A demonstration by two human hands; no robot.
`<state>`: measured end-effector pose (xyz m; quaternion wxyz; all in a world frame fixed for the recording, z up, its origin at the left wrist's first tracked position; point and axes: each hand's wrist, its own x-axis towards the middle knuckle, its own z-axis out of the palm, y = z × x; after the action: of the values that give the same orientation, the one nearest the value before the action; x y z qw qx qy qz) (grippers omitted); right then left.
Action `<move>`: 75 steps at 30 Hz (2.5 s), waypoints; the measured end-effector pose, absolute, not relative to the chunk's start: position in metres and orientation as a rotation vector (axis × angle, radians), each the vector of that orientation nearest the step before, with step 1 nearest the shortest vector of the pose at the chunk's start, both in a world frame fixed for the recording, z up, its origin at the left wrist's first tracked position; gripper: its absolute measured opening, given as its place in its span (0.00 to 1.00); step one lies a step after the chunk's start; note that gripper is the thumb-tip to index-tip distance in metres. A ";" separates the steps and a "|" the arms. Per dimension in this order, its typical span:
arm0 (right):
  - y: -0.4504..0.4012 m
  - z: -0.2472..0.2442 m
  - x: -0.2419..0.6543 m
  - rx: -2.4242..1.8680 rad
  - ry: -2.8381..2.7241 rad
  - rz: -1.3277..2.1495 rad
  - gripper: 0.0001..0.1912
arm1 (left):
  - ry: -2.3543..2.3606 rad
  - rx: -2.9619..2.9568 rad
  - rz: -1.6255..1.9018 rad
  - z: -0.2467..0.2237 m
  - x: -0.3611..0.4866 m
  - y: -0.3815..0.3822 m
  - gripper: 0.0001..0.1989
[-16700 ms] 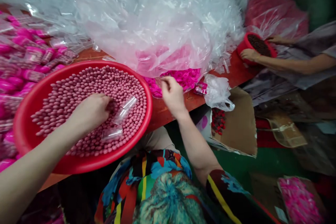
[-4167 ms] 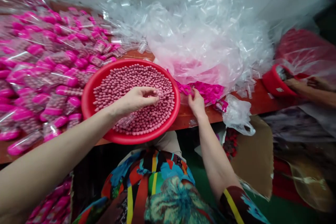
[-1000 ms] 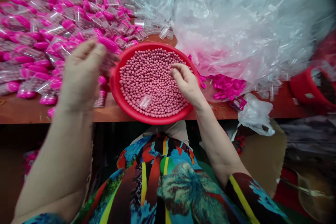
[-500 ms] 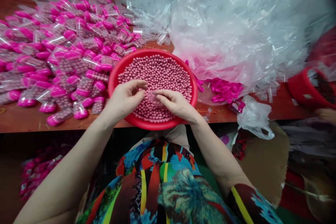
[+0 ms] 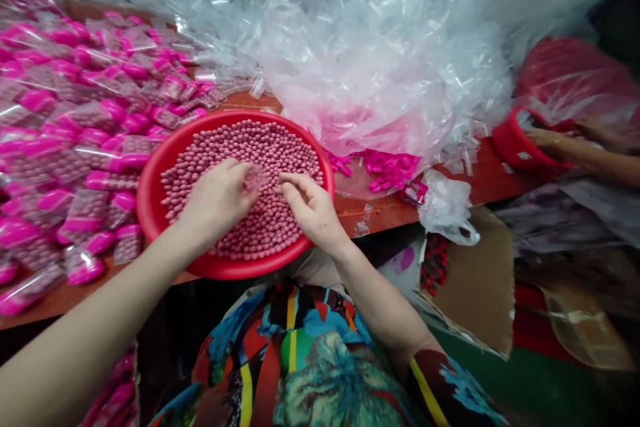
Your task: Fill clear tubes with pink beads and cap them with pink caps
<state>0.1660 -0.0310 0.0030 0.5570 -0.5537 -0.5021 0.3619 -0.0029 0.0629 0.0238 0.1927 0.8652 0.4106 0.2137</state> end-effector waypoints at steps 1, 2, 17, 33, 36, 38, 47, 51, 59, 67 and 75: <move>-0.035 0.004 0.177 -1.317 -1.163 0.785 0.17 | 1.146 2.539 0.510 0.023 -0.002 0.069 0.09; -0.038 0.005 0.192 -1.341 -1.127 0.710 0.17 | 1.127 2.633 0.407 0.021 0.002 0.074 0.10; 0.027 -0.067 0.337 -2.006 -1.331 0.171 0.12 | 0.755 1.613 0.534 -0.005 0.067 0.075 0.09; -0.038 0.030 0.228 -1.352 -1.193 0.755 0.18 | 0.505 0.640 0.702 0.026 -0.014 0.013 0.13; -0.038 0.044 0.190 -1.277 -1.513 0.699 0.16 | 0.515 0.615 0.725 0.024 -0.014 0.004 0.11; -0.038 0.047 0.176 -1.259 -1.723 0.581 0.17 | 0.521 0.621 0.752 0.024 -0.014 0.000 0.08; -0.036 0.033 0.175 -1.440 -1.966 0.022 0.17 | 0.556 0.593 0.843 0.016 -0.021 -0.002 0.06; -0.037 0.037 0.165 -1.274 -1.894 0.187 0.16 | 0.595 0.528 0.810 0.015 -0.018 0.001 0.08; -0.035 0.034 0.179 -1.374 -2.057 0.079 0.16 | 0.721 0.466 0.720 0.018 -0.018 0.009 0.12; -0.030 0.031 0.152 -1.292 -1.627 0.516 0.09 | 0.572 0.548 0.797 0.011 -0.020 0.002 0.07; -0.028 0.031 0.148 -1.250 -1.541 0.546 0.04 | 0.502 0.557 0.798 0.010 -0.021 -0.001 0.14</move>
<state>0.1479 -0.0275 0.0307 0.5157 -0.5203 -0.6417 0.2271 -0.0213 -0.0013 0.0096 0.8538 0.2649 0.2386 0.3795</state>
